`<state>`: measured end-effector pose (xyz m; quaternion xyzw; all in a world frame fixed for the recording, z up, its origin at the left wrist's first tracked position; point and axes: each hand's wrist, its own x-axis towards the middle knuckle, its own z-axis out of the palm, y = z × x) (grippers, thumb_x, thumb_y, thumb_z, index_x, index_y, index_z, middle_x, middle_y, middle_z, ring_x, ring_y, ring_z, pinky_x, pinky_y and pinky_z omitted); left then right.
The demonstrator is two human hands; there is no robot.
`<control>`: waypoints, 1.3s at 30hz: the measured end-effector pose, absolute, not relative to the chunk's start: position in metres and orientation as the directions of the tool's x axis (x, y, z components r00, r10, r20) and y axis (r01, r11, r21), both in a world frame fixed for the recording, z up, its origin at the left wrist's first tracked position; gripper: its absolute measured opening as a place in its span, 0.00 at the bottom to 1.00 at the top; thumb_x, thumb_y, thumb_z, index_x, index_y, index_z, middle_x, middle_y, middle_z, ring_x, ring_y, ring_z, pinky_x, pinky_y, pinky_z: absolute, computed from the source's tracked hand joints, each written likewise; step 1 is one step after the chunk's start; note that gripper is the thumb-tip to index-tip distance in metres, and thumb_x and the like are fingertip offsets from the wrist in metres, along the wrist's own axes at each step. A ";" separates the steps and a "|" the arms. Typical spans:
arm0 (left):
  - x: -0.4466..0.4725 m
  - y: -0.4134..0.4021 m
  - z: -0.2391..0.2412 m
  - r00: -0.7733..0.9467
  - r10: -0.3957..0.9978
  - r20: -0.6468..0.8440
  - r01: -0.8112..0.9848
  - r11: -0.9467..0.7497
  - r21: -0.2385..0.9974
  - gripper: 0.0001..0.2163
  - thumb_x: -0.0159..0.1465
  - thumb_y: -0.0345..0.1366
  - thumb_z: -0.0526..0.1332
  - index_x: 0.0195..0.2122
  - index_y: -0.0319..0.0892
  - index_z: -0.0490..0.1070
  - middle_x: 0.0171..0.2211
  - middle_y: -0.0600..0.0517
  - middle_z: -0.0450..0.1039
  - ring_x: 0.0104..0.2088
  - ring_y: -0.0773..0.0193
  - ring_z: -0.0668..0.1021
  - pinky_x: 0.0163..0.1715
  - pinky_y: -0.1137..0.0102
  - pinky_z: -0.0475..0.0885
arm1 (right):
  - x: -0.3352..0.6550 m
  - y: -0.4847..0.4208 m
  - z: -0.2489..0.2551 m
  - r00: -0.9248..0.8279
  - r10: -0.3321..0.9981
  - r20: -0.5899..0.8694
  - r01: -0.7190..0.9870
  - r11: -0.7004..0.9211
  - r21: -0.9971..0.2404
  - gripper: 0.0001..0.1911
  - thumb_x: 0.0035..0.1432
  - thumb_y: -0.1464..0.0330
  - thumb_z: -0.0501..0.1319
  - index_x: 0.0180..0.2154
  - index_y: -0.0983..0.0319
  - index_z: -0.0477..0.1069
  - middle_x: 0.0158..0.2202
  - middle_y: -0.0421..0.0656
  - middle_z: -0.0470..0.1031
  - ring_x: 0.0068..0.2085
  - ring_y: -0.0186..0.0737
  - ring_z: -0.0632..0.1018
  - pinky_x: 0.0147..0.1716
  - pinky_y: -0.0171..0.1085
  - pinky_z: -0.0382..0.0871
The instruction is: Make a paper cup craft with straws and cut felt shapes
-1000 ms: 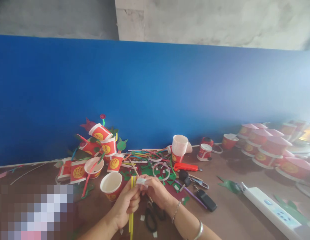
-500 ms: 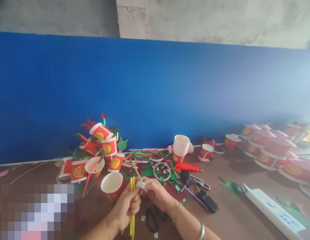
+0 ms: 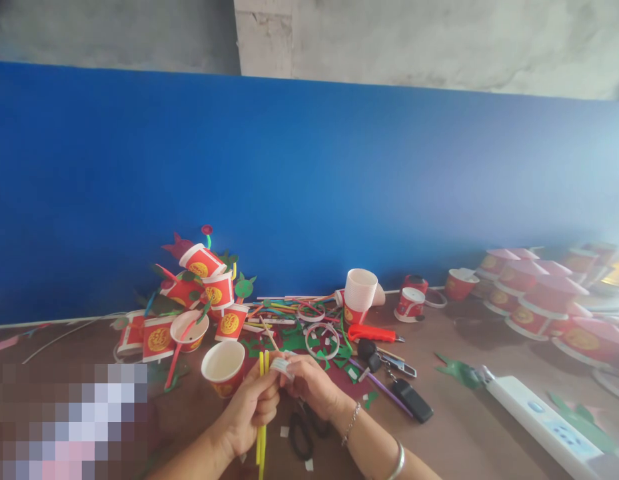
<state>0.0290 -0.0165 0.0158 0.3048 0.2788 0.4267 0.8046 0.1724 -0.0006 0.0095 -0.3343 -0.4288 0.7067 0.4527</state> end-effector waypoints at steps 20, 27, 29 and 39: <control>0.028 -0.013 0.014 0.484 0.849 -0.211 -0.549 0.483 0.682 0.23 0.49 0.45 0.71 0.38 0.44 0.60 0.14 0.67 0.44 0.15 0.78 0.41 0.13 0.79 0.35 | 0.169 -0.001 0.016 -0.374 0.920 -0.114 -0.420 -0.278 -0.864 0.07 0.42 0.66 0.59 0.21 0.64 0.69 0.21 0.37 0.63 0.22 0.29 0.61 0.21 0.30 0.50; 0.034 -0.017 0.016 0.384 0.906 -0.179 -0.408 0.340 0.847 0.26 0.50 0.51 0.68 0.44 0.45 0.60 0.16 0.66 0.52 0.13 0.79 0.49 0.13 0.78 0.38 | 0.169 0.002 0.006 -0.223 0.974 -0.038 -0.212 -0.086 -0.973 0.13 0.48 0.62 0.62 0.19 0.64 0.68 0.20 0.36 0.64 0.19 0.28 0.61 0.19 0.31 0.52; 0.034 -0.017 0.014 0.387 0.904 -0.181 -0.425 0.349 0.835 0.25 0.51 0.52 0.67 0.41 0.45 0.60 0.16 0.66 0.51 0.13 0.79 0.48 0.13 0.78 0.38 | 0.169 0.001 0.007 -0.268 0.963 -0.030 -0.226 -0.093 -0.970 0.12 0.48 0.63 0.61 0.20 0.64 0.68 0.22 0.37 0.65 0.20 0.29 0.64 0.20 0.31 0.55; 0.031 -0.016 0.017 0.411 0.896 -0.168 -0.482 0.370 0.794 0.24 0.51 0.50 0.68 0.41 0.47 0.58 0.19 0.65 0.57 0.14 0.80 0.46 0.12 0.79 0.37 | 0.170 0.001 0.009 -0.337 0.941 0.010 -0.286 -0.092 -0.954 0.11 0.50 0.66 0.58 0.21 0.64 0.69 0.24 0.38 0.66 0.21 0.29 0.65 0.20 0.31 0.57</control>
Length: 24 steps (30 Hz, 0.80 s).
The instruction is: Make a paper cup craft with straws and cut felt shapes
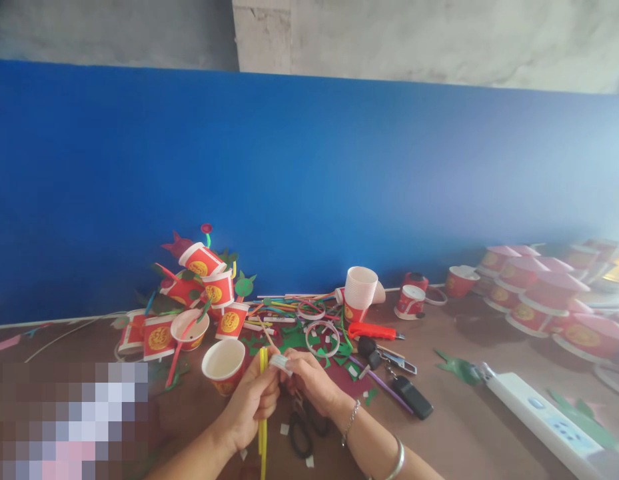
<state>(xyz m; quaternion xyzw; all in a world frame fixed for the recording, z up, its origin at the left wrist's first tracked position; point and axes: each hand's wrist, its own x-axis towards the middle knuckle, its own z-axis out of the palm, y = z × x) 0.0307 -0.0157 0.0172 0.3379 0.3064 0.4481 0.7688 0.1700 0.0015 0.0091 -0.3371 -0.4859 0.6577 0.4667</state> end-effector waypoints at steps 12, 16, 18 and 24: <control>0.032 -0.014 0.008 0.440 0.882 -0.166 -0.481 0.388 0.786 0.25 0.51 0.50 0.68 0.42 0.48 0.56 0.14 0.68 0.46 0.14 0.77 0.44 0.13 0.79 0.36 | 0.170 0.002 0.006 -0.365 0.930 0.048 -0.318 -0.076 -0.945 0.09 0.47 0.69 0.54 0.19 0.64 0.68 0.24 0.38 0.63 0.21 0.29 0.64 0.19 0.30 0.56; 0.032 -0.015 0.009 0.441 0.882 -0.167 -0.477 0.388 0.788 0.26 0.50 0.51 0.68 0.42 0.48 0.56 0.14 0.68 0.47 0.14 0.77 0.44 0.13 0.79 0.36 | 0.170 0.002 0.009 -0.376 0.926 0.042 -0.314 -0.085 -0.946 0.09 0.46 0.68 0.54 0.18 0.64 0.67 0.23 0.38 0.62 0.22 0.30 0.63 0.20 0.31 0.57; 0.032 -0.015 0.010 0.446 0.879 -0.167 -0.471 0.390 0.791 0.27 0.50 0.52 0.68 0.42 0.48 0.56 0.14 0.68 0.47 0.14 0.78 0.44 0.12 0.79 0.36 | 0.170 0.002 0.008 -0.383 0.923 0.042 -0.307 -0.085 -0.948 0.10 0.47 0.68 0.53 0.19 0.63 0.66 0.23 0.38 0.62 0.22 0.31 0.63 0.21 0.31 0.57; 0.033 -0.017 0.011 0.461 0.872 -0.166 -0.462 0.396 0.793 0.27 0.50 0.52 0.68 0.42 0.48 0.55 0.14 0.68 0.47 0.14 0.77 0.44 0.12 0.79 0.36 | 0.172 0.005 -0.002 -0.343 0.938 0.055 -0.293 -0.051 -0.955 0.06 0.43 0.71 0.53 0.18 0.63 0.64 0.21 0.36 0.60 0.20 0.29 0.61 0.18 0.30 0.53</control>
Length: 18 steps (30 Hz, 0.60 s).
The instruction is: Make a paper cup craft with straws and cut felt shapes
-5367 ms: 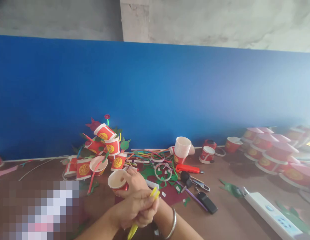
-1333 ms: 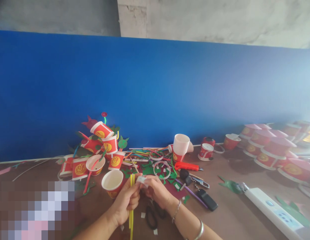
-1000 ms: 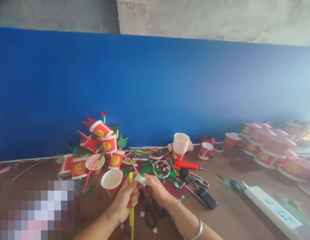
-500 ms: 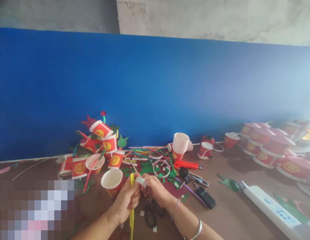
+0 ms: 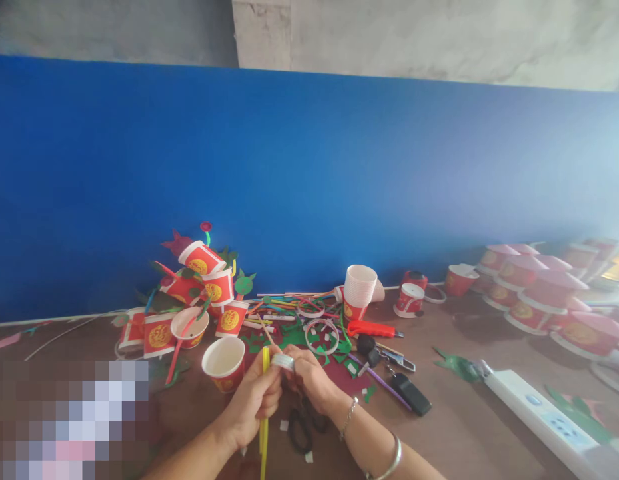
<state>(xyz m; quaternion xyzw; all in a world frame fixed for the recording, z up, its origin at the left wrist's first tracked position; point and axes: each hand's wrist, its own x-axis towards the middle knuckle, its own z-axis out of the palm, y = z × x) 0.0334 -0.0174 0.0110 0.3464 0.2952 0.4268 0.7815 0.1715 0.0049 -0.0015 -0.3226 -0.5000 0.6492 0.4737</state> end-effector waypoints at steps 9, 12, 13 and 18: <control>0.031 -0.012 0.012 0.439 0.883 -0.168 -0.520 0.402 0.754 0.25 0.49 0.50 0.69 0.39 0.48 0.56 0.14 0.67 0.48 0.14 0.78 0.42 0.12 0.80 0.36 | 0.173 0.003 0.005 -0.484 0.874 0.033 -0.444 -0.213 -0.870 0.08 0.49 0.68 0.56 0.27 0.65 0.71 0.25 0.40 0.67 0.26 0.34 0.70 0.28 0.33 0.65; 0.030 -0.011 0.012 0.449 0.874 -0.185 -0.534 0.429 0.729 0.26 0.48 0.49 0.70 0.39 0.48 0.56 0.14 0.68 0.47 0.14 0.78 0.41 0.12 0.80 0.35 | 0.173 0.003 0.006 -0.460 0.888 0.031 -0.431 -0.193 -0.881 0.07 0.48 0.69 0.59 0.26 0.66 0.72 0.25 0.41 0.69 0.25 0.33 0.70 0.28 0.32 0.66; 0.029 -0.011 0.011 0.450 0.873 -0.188 -0.539 0.434 0.722 0.26 0.48 0.49 0.70 0.40 0.48 0.56 0.14 0.68 0.46 0.15 0.78 0.41 0.12 0.80 0.35 | 0.173 0.003 0.006 -0.455 0.890 0.034 -0.433 -0.187 -0.882 0.07 0.47 0.69 0.59 0.26 0.67 0.73 0.25 0.41 0.70 0.25 0.33 0.71 0.28 0.33 0.66; 0.029 -0.012 0.010 0.448 0.874 -0.190 -0.541 0.434 0.720 0.26 0.48 0.49 0.70 0.41 0.48 0.57 0.15 0.67 0.47 0.15 0.78 0.41 0.12 0.80 0.35 | 0.172 0.004 0.004 -0.442 0.897 0.026 -0.442 -0.193 -0.876 0.08 0.47 0.69 0.59 0.26 0.67 0.74 0.24 0.41 0.70 0.26 0.34 0.72 0.27 0.32 0.67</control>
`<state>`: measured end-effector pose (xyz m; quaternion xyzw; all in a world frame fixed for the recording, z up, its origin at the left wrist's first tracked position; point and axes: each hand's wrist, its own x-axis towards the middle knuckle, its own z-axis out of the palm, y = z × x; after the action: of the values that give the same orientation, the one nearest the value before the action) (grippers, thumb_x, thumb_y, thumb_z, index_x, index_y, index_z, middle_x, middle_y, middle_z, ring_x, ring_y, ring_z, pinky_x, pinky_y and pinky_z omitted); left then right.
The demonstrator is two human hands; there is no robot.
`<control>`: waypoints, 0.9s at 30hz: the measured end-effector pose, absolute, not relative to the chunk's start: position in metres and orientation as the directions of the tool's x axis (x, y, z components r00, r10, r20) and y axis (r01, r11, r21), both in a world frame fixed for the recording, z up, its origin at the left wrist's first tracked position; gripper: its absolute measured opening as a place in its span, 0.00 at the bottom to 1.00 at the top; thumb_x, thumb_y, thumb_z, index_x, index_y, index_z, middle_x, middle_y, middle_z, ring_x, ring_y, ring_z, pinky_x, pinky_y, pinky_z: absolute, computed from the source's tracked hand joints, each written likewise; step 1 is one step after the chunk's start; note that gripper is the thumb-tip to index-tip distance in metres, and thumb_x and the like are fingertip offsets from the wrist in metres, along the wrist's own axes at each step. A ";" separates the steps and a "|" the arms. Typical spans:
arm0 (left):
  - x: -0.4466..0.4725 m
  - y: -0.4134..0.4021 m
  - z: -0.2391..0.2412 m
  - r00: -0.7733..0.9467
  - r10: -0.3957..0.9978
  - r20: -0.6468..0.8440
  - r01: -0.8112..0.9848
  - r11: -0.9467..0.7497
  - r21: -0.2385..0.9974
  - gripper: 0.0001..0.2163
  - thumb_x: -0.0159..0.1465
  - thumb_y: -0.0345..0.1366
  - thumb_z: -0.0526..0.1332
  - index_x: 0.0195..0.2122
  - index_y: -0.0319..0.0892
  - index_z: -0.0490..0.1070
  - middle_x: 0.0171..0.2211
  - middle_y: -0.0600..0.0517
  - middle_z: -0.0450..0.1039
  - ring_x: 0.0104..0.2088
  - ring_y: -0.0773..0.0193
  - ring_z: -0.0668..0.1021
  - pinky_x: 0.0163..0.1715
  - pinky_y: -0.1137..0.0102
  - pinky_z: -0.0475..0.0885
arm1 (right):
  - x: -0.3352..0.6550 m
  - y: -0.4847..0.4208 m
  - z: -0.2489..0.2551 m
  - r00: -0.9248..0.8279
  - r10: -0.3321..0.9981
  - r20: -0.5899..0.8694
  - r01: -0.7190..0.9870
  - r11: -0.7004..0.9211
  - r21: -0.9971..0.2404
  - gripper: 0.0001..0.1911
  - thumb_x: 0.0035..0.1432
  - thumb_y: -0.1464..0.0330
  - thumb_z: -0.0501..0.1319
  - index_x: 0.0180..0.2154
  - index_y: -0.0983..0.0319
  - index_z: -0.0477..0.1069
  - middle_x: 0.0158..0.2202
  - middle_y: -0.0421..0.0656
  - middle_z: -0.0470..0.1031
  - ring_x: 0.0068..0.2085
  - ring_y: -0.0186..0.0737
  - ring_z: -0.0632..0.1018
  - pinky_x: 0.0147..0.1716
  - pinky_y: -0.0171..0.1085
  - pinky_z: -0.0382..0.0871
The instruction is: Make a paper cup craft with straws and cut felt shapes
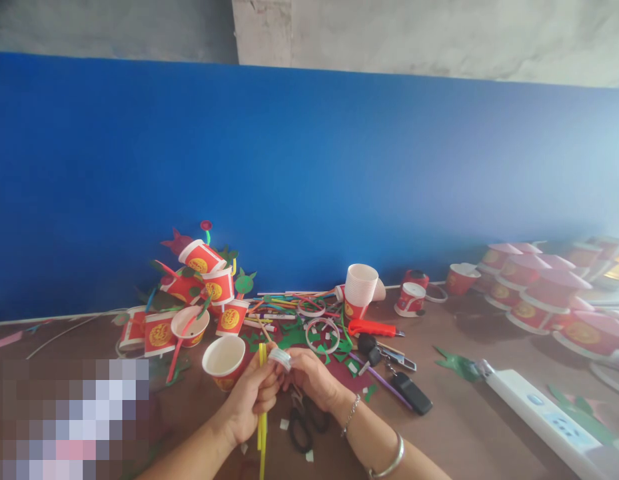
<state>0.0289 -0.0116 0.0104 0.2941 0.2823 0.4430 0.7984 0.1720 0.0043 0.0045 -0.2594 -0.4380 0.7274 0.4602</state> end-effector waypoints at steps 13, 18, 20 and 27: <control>0.029 -0.012 0.009 0.466 0.859 -0.213 -0.506 0.455 0.733 0.27 0.47 0.48 0.71 0.42 0.48 0.57 0.14 0.68 0.46 0.14 0.78 0.41 0.12 0.80 0.35 | 0.172 0.003 0.007 -0.441 0.898 -0.006 -0.321 -0.164 -0.933 0.09 0.47 0.67 0.56 0.21 0.65 0.68 0.21 0.39 0.65 0.22 0.33 0.69 0.25 0.33 0.65; 0.030 -0.013 0.008 0.470 0.855 -0.219 -0.496 0.461 0.736 0.27 0.48 0.48 0.71 0.42 0.48 0.57 0.14 0.68 0.45 0.14 0.77 0.41 0.12 0.79 0.35 | 0.172 0.002 0.009 -0.445 0.895 0.011 -0.289 -0.132 -0.948 0.08 0.45 0.68 0.53 0.19 0.65 0.66 0.21 0.38 0.64 0.22 0.32 0.67 0.23 0.32 0.62; 0.030 -0.013 0.008 0.475 0.852 -0.219 -0.491 0.463 0.738 0.27 0.48 0.48 0.71 0.42 0.48 0.57 0.14 0.68 0.45 0.15 0.77 0.41 0.13 0.79 0.35 | 0.171 0.001 0.008 -0.442 0.897 -0.005 -0.271 -0.139 -0.953 0.08 0.45 0.67 0.52 0.20 0.64 0.64 0.19 0.37 0.62 0.20 0.31 0.65 0.21 0.32 0.59; 0.030 -0.012 0.008 0.484 0.845 -0.227 -0.495 0.479 0.725 0.27 0.47 0.47 0.71 0.41 0.47 0.57 0.14 0.68 0.44 0.14 0.77 0.42 0.13 0.79 0.35 | 0.171 0.002 -0.003 -0.379 0.920 -0.095 -0.246 -0.199 -0.949 0.05 0.44 0.67 0.52 0.21 0.62 0.62 0.16 0.34 0.58 0.18 0.29 0.60 0.18 0.31 0.51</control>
<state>0.0299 -0.0116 0.0081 0.2980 0.2933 0.4144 0.8084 0.1706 0.0024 -0.0031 -0.3598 -0.4688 0.6855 0.4253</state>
